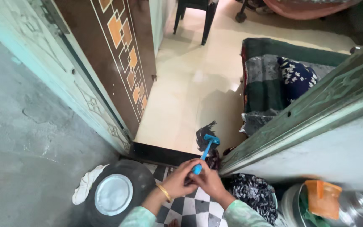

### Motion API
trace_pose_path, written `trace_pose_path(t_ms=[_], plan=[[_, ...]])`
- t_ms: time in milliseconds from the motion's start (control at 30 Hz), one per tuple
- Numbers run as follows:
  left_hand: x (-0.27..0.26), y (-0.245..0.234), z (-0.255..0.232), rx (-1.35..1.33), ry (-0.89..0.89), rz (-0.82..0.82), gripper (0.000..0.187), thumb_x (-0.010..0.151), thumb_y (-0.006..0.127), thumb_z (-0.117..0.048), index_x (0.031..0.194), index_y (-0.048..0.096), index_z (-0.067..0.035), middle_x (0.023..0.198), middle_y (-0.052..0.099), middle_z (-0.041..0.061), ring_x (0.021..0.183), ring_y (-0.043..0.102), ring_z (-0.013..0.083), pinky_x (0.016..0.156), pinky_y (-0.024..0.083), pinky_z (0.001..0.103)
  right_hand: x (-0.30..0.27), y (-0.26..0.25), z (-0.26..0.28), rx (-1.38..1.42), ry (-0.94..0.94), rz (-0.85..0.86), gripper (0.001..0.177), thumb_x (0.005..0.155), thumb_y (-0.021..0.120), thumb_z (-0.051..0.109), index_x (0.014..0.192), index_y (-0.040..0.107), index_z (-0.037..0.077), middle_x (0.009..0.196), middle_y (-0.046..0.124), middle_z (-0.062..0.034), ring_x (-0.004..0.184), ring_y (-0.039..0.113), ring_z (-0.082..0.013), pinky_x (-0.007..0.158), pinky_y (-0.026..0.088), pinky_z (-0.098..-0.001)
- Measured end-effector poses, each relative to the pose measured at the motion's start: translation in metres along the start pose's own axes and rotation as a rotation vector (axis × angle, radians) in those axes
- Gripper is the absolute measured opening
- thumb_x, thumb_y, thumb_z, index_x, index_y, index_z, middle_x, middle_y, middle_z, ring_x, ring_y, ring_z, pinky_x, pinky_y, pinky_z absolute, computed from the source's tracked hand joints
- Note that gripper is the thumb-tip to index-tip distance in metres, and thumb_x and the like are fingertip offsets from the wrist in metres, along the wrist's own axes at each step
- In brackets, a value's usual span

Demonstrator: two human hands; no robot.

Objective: The person wets a mop head under a faucet, wrings it out by hand, and then uses the mop to clean a spill off a tiled floor.

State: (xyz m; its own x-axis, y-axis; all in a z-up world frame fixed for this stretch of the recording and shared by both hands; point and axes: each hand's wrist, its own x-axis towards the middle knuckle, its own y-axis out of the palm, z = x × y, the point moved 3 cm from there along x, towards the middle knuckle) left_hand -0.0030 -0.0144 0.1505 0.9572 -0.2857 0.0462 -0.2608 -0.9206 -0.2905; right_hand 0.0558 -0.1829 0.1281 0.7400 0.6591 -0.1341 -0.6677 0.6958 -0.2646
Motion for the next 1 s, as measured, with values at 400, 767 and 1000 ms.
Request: trace_pose_path(t_ms=[400, 767, 1000], plan=[[0.039, 0.140, -0.031, 0.138, 0.229, -0.224, 0.025, 0.092, 0.079, -0.024, 0.095, 0.060, -0.009, 0.098, 0.066, 0.013, 0.100, 0.065, 0.0359, 0.090, 0.051, 0.046, 0.016, -0.089, -0.188, -0.481, 0.055, -0.083, 0.042, 0.071, 0.075, 0.018, 0.112, 0.067, 0.020, 0.089, 0.079, -0.0104, 0.087, 0.077, -0.0320, 0.076, 0.058, -0.0437], [-0.052, -0.013, -0.056, 0.226, 0.004, -0.499, 0.020, 0.086, 0.078, -0.023, 0.081, 0.065, -0.008, 0.080, 0.067, 0.011, 0.075, 0.068, 0.0348, 0.067, 0.053, 0.043, 0.094, 0.081, -0.133, -0.323, -0.029, -0.039, 0.032, 0.079, 0.076, 0.024, 0.109, 0.069, 0.015, 0.093, 0.080, -0.0085, 0.087, 0.078, -0.0290, 0.078, 0.059, -0.0385], [-0.092, -0.067, -0.080, 0.348, -0.114, -0.659, 0.020, 0.084, 0.079, -0.024, 0.086, 0.068, -0.007, 0.083, 0.073, 0.010, 0.077, 0.070, 0.0361, 0.067, 0.056, 0.043, 0.146, 0.185, -0.105, -0.071, -0.153, 0.189, 0.028, 0.089, 0.067, 0.024, 0.115, 0.065, 0.015, 0.106, 0.078, -0.0102, 0.099, 0.076, -0.0276, 0.086, 0.057, -0.0366]])
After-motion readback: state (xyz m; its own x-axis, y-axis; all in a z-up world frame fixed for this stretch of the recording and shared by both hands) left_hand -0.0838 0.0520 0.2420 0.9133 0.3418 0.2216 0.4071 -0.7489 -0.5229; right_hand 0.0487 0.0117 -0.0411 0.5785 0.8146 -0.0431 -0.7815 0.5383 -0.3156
